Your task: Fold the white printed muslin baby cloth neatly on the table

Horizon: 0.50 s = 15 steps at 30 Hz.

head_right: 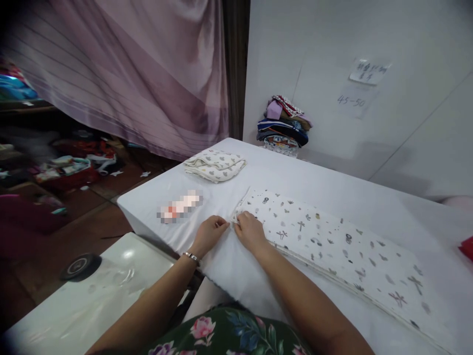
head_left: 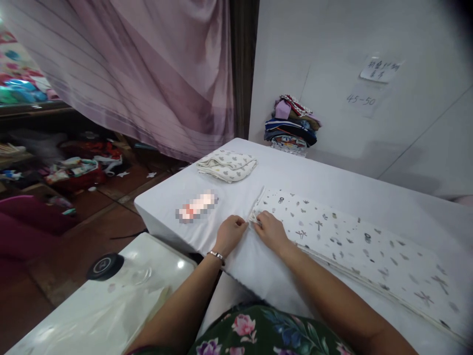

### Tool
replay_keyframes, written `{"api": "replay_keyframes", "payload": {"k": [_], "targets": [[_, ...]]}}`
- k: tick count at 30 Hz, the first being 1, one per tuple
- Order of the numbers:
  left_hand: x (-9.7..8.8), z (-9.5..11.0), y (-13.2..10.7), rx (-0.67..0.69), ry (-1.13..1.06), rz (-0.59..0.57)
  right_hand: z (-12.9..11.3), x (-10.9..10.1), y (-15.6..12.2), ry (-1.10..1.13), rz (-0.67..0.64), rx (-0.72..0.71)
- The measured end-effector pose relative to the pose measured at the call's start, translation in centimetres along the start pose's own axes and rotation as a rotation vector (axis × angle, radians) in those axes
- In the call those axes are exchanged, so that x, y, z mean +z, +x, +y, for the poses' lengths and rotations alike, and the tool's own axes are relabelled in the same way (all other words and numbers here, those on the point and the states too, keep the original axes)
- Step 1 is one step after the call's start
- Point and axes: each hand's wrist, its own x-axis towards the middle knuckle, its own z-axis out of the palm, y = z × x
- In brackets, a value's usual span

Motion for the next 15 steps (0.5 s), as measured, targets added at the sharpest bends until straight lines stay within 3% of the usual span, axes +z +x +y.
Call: {"api": "replay_keyframes", "payload": {"k": [6,12,15], "targets": [[0.59,0.75,-0.37,0.033,0.214,-0.038,-0.06,0.39,-0.24,-0.002,0.08,-0.007],[0.47,0.84,-0.28,0.006,0.175,-0.06,-0.19,0.9,-0.22,-0.084,-0.037,-0.031],[0.46,0.71,-0.52,0.036,0.148,-0.052,0.06,1.08,-0.18,-0.039,-0.004,-0.01]]}}
